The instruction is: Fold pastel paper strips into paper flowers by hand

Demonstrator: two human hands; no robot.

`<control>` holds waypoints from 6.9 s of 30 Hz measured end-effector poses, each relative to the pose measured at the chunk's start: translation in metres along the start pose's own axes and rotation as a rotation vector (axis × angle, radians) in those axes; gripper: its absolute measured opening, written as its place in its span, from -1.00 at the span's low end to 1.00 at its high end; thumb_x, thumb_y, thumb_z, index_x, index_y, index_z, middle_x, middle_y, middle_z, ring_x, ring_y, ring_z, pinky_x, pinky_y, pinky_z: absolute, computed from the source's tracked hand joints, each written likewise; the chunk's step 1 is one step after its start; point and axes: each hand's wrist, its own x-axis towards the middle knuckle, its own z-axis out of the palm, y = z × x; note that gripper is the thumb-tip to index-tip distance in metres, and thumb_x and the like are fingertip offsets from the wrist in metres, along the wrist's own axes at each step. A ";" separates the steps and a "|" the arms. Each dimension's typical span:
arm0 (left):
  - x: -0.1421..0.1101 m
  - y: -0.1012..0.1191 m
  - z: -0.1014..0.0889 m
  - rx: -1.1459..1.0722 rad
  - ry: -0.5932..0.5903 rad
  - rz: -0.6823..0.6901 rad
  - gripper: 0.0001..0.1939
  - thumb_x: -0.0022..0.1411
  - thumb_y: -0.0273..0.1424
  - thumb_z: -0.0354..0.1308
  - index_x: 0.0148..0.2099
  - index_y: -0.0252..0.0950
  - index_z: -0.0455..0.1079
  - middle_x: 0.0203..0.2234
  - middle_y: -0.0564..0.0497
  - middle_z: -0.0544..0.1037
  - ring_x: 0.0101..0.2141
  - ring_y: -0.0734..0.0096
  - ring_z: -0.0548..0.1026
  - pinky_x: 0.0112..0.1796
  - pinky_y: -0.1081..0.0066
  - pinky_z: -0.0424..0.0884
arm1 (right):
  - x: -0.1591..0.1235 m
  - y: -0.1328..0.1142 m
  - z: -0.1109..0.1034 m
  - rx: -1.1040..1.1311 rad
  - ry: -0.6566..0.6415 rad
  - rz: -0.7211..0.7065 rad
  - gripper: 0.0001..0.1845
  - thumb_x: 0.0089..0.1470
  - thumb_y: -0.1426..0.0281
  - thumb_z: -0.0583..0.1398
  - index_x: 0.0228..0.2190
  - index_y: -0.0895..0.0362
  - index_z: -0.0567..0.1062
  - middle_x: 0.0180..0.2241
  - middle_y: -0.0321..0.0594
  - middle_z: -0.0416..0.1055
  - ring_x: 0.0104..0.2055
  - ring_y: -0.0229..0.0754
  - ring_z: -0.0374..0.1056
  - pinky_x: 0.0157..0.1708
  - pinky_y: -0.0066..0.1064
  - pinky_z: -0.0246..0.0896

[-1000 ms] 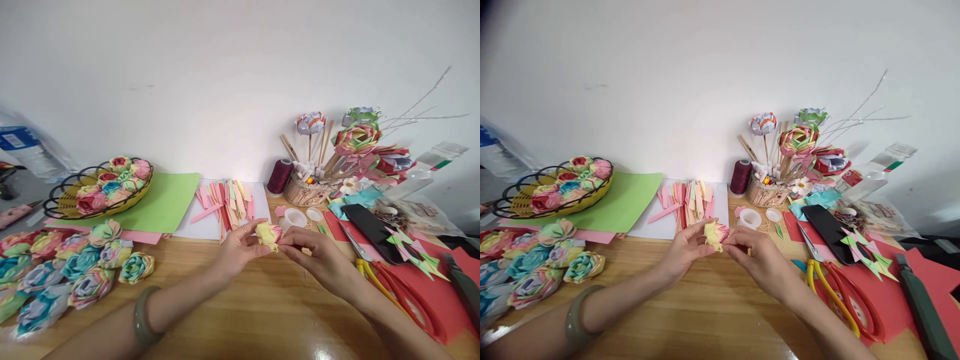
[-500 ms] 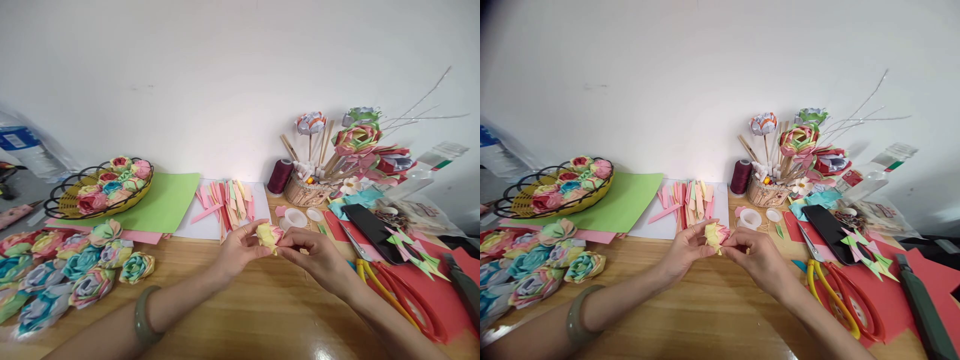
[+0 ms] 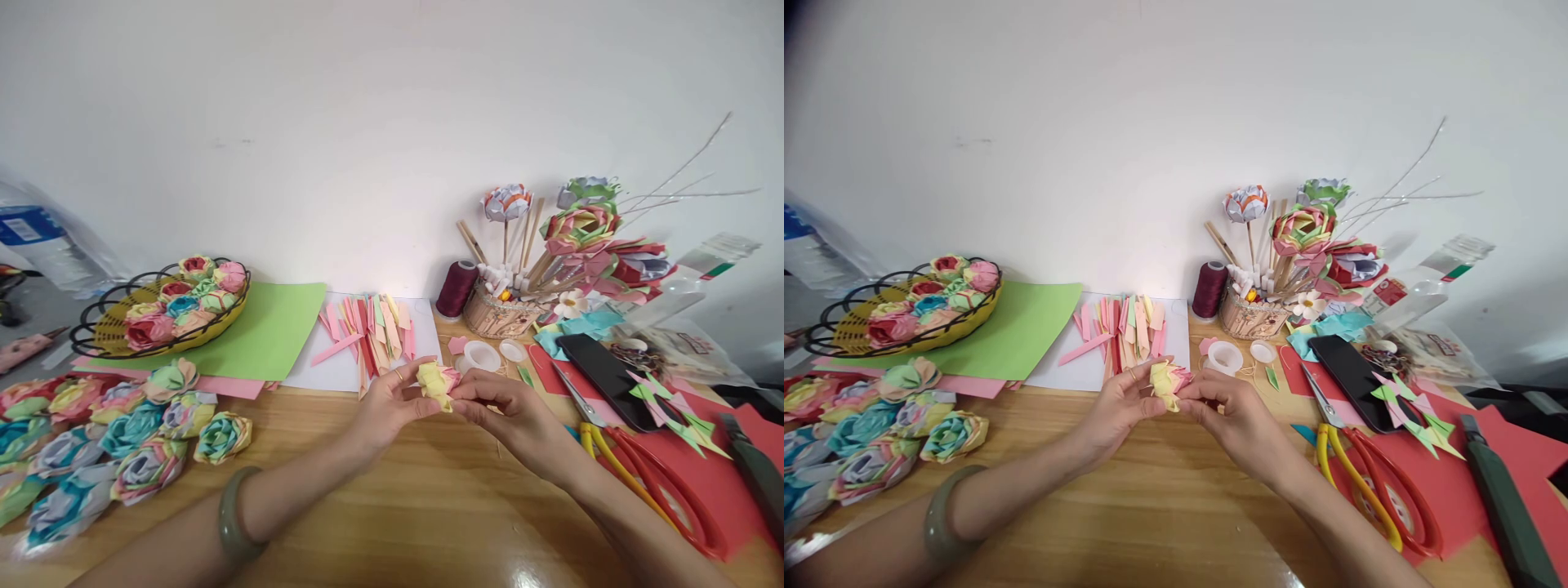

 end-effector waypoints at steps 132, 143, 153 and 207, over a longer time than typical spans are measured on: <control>-0.009 0.008 -0.001 -0.377 -0.275 -0.132 -0.43 -0.01 -0.63 0.18 0.03 -0.09 0.21 -0.08 0.02 0.40 -0.14 0.33 0.46 -0.22 0.53 0.31 | -0.014 0.012 0.018 -0.342 0.794 -0.445 -0.75 -0.03 0.61 0.12 -0.31 0.05 0.38 -0.42 -0.24 0.30 -0.38 -0.18 0.24 -0.42 -0.32 0.18; -0.008 0.011 0.003 -0.386 -0.220 -0.106 -0.40 -0.02 -0.66 0.14 0.08 -0.16 0.23 -0.08 0.01 0.42 -0.11 0.47 0.38 -0.07 0.47 0.23 | -0.009 0.009 0.021 -0.578 0.529 -0.529 -0.68 -0.09 0.62 0.19 -0.26 0.07 0.38 -0.41 -0.22 0.33 -0.39 -0.20 0.30 -0.47 -0.36 0.26; -0.007 0.006 0.006 -0.192 -0.079 -0.025 -0.50 -0.07 -0.55 0.25 -0.04 -0.12 0.31 -0.16 0.02 0.46 -0.22 0.43 0.41 -0.23 0.42 0.33 | -0.007 0.007 0.021 -0.504 0.462 -0.416 -0.80 -0.03 0.55 0.16 -0.31 0.10 0.39 -0.40 -0.20 0.36 -0.36 -0.19 0.30 -0.43 -0.35 0.26; 0.002 -0.001 -0.006 0.134 -0.141 0.057 -0.43 -0.07 -0.48 0.27 0.04 -0.20 0.27 -0.09 -0.05 0.47 -0.11 0.31 0.42 -0.07 0.32 0.28 | -0.005 0.008 0.005 -0.439 0.144 -0.230 -0.85 0.00 0.56 0.06 -0.43 0.14 0.40 -0.44 -0.22 0.35 -0.41 -0.24 0.28 -0.40 -0.40 0.19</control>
